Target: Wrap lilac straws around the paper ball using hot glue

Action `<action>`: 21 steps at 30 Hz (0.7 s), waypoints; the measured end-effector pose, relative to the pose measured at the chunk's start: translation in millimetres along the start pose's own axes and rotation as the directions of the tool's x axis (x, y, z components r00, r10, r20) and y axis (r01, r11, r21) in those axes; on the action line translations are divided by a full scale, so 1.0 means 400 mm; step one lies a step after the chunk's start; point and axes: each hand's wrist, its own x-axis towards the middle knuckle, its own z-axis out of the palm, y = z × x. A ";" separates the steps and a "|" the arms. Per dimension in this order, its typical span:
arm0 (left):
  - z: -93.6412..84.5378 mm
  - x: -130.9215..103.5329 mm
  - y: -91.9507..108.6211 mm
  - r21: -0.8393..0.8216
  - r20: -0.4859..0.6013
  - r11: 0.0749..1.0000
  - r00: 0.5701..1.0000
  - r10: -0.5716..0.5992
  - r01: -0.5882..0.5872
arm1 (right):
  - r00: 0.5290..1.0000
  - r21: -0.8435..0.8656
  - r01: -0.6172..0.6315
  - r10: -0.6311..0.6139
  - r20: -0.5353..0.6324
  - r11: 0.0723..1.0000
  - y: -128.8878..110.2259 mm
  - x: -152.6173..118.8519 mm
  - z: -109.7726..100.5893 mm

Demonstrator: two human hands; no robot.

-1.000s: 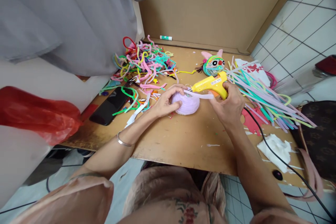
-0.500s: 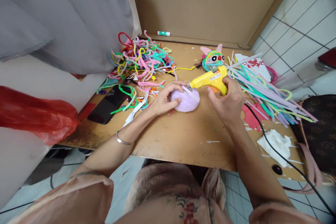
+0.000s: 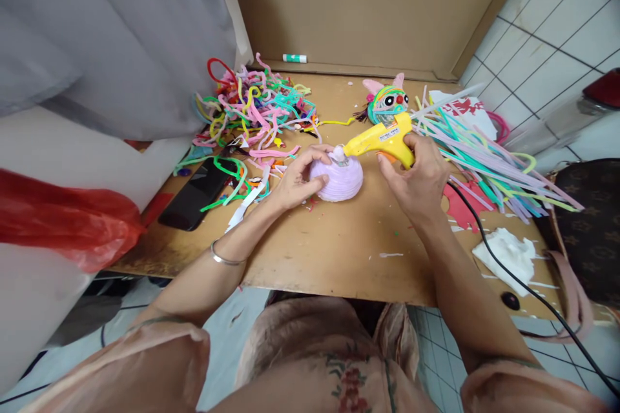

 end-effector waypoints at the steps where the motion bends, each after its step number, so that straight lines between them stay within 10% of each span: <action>1: 0.000 0.000 0.000 -0.001 0.002 1.000 1.000 0.003 -0.003 | 1.000 0.005 0.005 -0.005 0.001 1.000 0.001 0.000 0.000; 21: 0.001 0.004 -0.002 -0.013 0.008 0.999 0.999 0.046 -0.046 | 0.990 0.070 0.140 -0.137 -0.043 0.988 0.016 0.006 -0.009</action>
